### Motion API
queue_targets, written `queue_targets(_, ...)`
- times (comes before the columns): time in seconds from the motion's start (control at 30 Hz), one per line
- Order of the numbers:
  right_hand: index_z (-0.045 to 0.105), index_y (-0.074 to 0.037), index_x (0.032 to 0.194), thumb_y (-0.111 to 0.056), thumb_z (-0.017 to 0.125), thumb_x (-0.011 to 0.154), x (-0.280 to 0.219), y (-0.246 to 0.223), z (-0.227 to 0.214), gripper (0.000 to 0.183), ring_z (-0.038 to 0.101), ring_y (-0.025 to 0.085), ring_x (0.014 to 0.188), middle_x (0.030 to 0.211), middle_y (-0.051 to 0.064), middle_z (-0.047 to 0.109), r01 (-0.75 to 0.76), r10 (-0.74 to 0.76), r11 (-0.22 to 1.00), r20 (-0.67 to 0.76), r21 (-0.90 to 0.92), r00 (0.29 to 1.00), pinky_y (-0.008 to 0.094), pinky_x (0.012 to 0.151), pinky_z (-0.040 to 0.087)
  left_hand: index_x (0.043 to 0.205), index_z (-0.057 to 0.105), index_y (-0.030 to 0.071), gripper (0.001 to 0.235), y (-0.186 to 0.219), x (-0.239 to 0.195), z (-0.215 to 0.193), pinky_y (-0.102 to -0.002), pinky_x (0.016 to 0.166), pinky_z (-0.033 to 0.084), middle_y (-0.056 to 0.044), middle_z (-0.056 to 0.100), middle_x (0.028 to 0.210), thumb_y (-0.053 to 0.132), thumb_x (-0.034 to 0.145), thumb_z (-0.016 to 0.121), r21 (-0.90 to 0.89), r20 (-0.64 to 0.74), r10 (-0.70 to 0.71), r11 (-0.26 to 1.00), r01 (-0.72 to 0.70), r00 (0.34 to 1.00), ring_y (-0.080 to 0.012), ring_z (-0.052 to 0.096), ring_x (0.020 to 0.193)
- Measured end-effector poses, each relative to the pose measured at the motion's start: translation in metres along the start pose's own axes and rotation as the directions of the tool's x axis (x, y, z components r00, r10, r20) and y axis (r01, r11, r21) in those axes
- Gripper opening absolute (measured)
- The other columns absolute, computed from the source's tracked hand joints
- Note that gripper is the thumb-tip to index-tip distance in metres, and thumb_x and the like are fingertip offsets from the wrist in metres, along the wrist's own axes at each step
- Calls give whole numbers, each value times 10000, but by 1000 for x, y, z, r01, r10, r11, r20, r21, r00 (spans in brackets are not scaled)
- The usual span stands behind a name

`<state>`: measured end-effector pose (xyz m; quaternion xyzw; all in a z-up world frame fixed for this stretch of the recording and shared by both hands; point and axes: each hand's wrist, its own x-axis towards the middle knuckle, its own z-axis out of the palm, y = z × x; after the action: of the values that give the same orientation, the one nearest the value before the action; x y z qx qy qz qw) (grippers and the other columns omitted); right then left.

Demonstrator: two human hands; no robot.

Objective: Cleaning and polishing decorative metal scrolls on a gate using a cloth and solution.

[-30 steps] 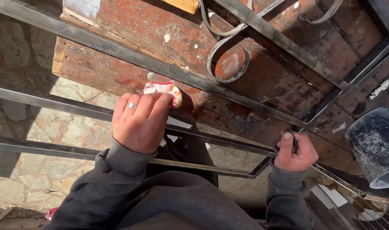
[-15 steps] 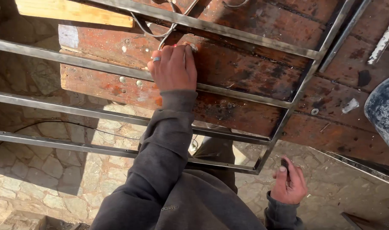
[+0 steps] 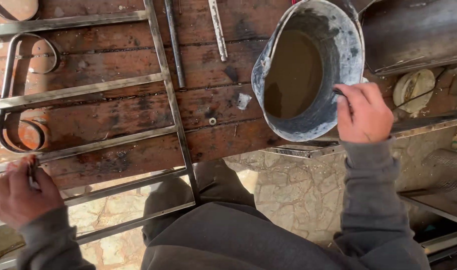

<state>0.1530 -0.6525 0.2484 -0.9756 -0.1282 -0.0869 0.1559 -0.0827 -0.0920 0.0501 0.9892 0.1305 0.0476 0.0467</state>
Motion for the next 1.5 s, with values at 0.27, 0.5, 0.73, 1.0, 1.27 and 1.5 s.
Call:
queue_targets(0.27,681,-191,1256,-229,653,970,66,80,109,290,680,366,977,1129,92,674,51,151,923,480,-382,864,537,763,535,1437,538,73,657,114,-50,-3,-553,1132,388,-151,548,1479,233,846,776,-274,95,-109,953,132,989,-395,528,1328)
queue_targets(0.5,713,-180,1195,-292,644,1014,52,101,118,224,674,365,1058,1177,79,668,27,85,968,431,-248,898,514,854,545,1514,477,51,679,120,-87,-20,-530,1190,340,-183,525,1495,215,908,738,-277,45,-236,931,239,971,-399,477,1375)
queue_targets(0.73,735,-179,1176,-238,703,909,49,97,121,276,653,354,1022,1119,108,677,27,29,994,488,-107,872,488,852,535,1449,555,125,637,109,-81,-13,-508,1178,320,-104,587,1431,285,856,725,-227,44,-127,965,133,991,-325,498,1366)
queue_targets(1.0,712,-12,1127,-60,601,1049,-28,-8,59,144,589,96,681,849,53,635,-370,55,505,399,780,915,266,612,503,1425,588,138,591,88,-102,-41,-492,1143,328,-103,634,1392,251,857,704,-402,-91,47,912,-80,995,-312,551,1310)
queue_targets(1.27,679,2,1131,-100,656,1031,-104,-185,92,145,633,135,715,898,72,695,-266,-156,111,281,958,947,286,632,523,1378,573,132,492,52,-169,-127,-375,767,605,-92,689,1200,174,896,669,-817,197,-117,529,229,973,-241,679,1082)
queue_targets(1.5,687,-16,1125,-145,658,1033,-104,-353,150,161,617,118,699,828,39,638,-339,-518,212,400,917,756,279,641,533,1220,717,63,329,14,-142,-163,-312,856,579,-87,757,1051,150,903,726,-944,59,-189,307,116,980,-188,736,947)
